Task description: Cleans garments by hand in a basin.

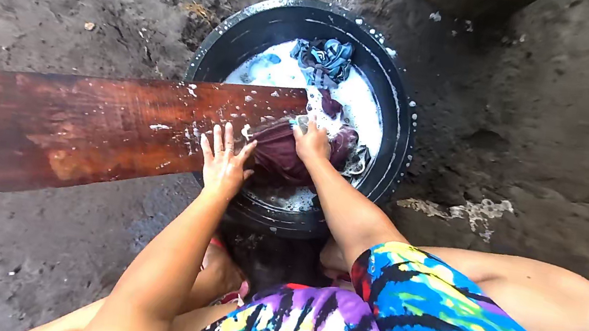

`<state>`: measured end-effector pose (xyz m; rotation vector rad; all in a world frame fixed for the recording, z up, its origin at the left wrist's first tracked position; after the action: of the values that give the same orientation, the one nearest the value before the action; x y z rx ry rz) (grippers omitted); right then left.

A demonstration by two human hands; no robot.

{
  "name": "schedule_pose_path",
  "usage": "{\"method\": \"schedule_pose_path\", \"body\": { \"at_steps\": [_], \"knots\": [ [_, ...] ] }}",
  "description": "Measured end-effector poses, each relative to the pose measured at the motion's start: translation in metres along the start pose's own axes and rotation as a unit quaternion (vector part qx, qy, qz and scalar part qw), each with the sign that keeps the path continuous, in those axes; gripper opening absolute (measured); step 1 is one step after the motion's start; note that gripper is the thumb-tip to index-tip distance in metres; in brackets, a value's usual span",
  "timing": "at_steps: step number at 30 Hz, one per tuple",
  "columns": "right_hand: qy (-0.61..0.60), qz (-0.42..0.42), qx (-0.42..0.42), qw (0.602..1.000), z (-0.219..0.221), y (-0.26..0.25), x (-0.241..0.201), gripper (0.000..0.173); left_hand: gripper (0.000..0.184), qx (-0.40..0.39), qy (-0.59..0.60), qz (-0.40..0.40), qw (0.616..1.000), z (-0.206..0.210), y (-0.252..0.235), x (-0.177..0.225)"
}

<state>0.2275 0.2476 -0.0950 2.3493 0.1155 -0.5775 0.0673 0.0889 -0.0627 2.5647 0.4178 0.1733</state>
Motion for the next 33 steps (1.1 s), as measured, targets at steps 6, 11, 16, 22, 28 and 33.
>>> {"method": "schedule_pose_path", "body": {
  "at_steps": [6,11,16,22,28,33],
  "knots": [
    [0.026,-0.166,-0.091,0.981,0.055,0.07,-0.073,0.071,0.058,-0.006,0.004,-0.026,1.0,0.004,-0.001,-0.001],
    [-0.017,-0.024,0.0,1.0,0.003,0.002,-0.005,0.073,0.075,0.014,-0.007,0.004,1.0,0.002,0.0,0.001],
    [0.007,-0.18,-0.089,0.98,0.06,0.064,-0.085,0.072,0.061,-0.012,-0.019,-0.022,0.999,0.006,-0.002,-0.003],
    [-0.054,-0.012,0.033,0.998,-0.053,-0.024,0.029,0.08,0.077,-0.006,0.025,-0.004,1.0,-0.003,0.0,0.01],
    [-0.164,-0.025,-0.026,0.986,-0.066,-0.067,0.027,0.084,0.038,0.004,0.128,-0.011,0.992,-0.028,-0.02,0.057],
    [-0.343,-0.126,-0.09,0.926,-0.073,-0.043,-0.004,0.061,0.05,-0.245,0.153,0.046,0.956,-0.03,-0.009,0.084]
  ]
}}
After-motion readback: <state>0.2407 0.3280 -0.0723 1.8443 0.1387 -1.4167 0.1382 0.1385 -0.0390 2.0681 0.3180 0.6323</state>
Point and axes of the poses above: each hand's wrist, its own y-axis away from the middle knuckle, its own z-axis out of the palm, x = y × z, the point moved 7 cm from there along -y, towards the middle knuckle, and after that the axes turned 11 degrees about -x, right-handed, at the moved point
